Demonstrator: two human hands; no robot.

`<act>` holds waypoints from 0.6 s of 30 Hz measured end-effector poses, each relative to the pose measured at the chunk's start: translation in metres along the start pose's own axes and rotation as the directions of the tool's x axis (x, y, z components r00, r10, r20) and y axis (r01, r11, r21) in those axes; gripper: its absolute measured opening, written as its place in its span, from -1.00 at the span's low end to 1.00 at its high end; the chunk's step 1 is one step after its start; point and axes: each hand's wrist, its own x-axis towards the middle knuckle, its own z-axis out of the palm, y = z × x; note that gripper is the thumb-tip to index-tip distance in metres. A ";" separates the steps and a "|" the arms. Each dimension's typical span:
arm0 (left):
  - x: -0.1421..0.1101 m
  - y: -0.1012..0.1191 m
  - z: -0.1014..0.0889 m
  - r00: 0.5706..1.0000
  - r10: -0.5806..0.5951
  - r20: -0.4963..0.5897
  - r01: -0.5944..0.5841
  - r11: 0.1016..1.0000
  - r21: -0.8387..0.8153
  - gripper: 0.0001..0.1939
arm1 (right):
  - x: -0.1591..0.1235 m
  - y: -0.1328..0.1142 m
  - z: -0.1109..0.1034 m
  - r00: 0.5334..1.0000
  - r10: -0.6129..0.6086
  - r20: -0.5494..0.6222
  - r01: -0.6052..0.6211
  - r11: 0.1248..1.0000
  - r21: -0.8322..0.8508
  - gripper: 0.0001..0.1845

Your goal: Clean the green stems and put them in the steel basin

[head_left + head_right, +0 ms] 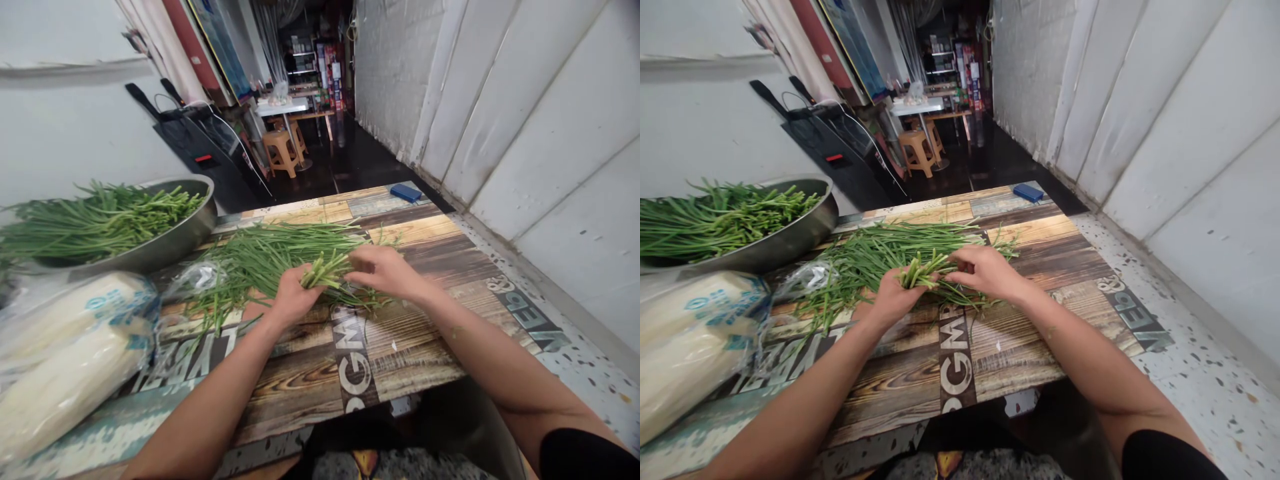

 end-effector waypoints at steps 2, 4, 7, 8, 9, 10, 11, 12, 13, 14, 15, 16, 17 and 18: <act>0.000 0.000 0.000 1.000 0.020 0.017 -0.020 1.000 0.014 -0.76 | 0.000 -0.003 0.008 1.000 -0.020 0.012 0.021 0.998 -0.062 -0.75; -0.001 0.003 -0.001 0.998 0.040 0.039 -0.042 0.998 0.044 -0.75 | 0.001 -0.004 0.013 0.998 0.059 -0.017 -0.059 0.998 0.007 -0.71; -0.001 0.011 -0.002 0.996 0.073 0.051 -0.077 0.995 0.069 -0.74 | 0.002 -0.005 0.016 0.962 0.269 -0.038 -0.249 0.929 0.274 -0.75; -0.001 0.013 -0.003 0.995 0.083 0.048 -0.087 0.994 0.071 -0.73 | 0.002 -0.006 0.016 0.942 0.333 -0.043 -0.298 0.887 0.353 -0.74; -0.001 0.015 -0.003 0.995 0.093 0.043 -0.096 0.993 0.072 -0.73 | 0.003 -0.006 0.016 0.922 0.384 -0.043 -0.334 0.849 0.410 -0.72; -0.001 0.015 -0.003 0.994 0.102 0.039 -0.105 0.992 0.076 -0.72 | 0.003 -0.005 0.015 0.906 0.422 -0.041 -0.362 0.820 0.444 -0.68; -0.001 0.015 -0.004 0.993 0.108 0.036 -0.111 0.991 0.079 -0.71 | 0.004 -0.005 0.013 0.890 0.454 -0.045 -0.384 0.798 0.464 -0.65; -0.001 0.014 -0.004 0.994 0.107 0.027 -0.109 0.991 0.081 -0.72 | 0.004 -0.003 0.010 0.875 0.480 -0.056 -0.400 0.785 0.473 -0.62; -0.001 0.012 -0.005 0.995 0.095 0.005 -0.095 0.993 0.074 -0.74 | 0.004 -0.002 0.007 0.861 0.502 -0.080 -0.412 0.782 0.469 -0.59; -0.002 0.010 -0.006 0.997 0.070 -0.030 -0.068 0.996 0.058 -0.76 | 0.005 0.000 0.002 0.849 0.517 -0.113 -0.421 0.789 0.448 -0.56; -0.002 0.008 -0.007 0.996 0.037 -0.080 -0.034 0.999 0.035 -0.78 | 0.005 0.002 -0.003 0.842 0.522 -0.133 -0.434 0.804 0.407 -0.54; -0.002 0.008 -0.008 0.990 0.002 -0.141 -0.001 1.000 0.005 -0.79 | 0.004 0.003 -0.008 0.850 0.513 -0.116 -0.453 0.826 0.337 -0.50; -0.002 0.007 -0.010 0.979 -0.027 -0.200 0.022 0.999 -0.026 -0.80 | 0.004 0.003 -0.011 0.871 0.489 -0.055 -0.465 0.855 0.230 -0.48; -0.002 0.008 -0.011 0.968 -0.041 -0.246 0.030 0.998 -0.052 -0.80 | 0.002 0.003 -0.012 0.891 0.451 0.042 -0.453 0.887 0.092 -0.47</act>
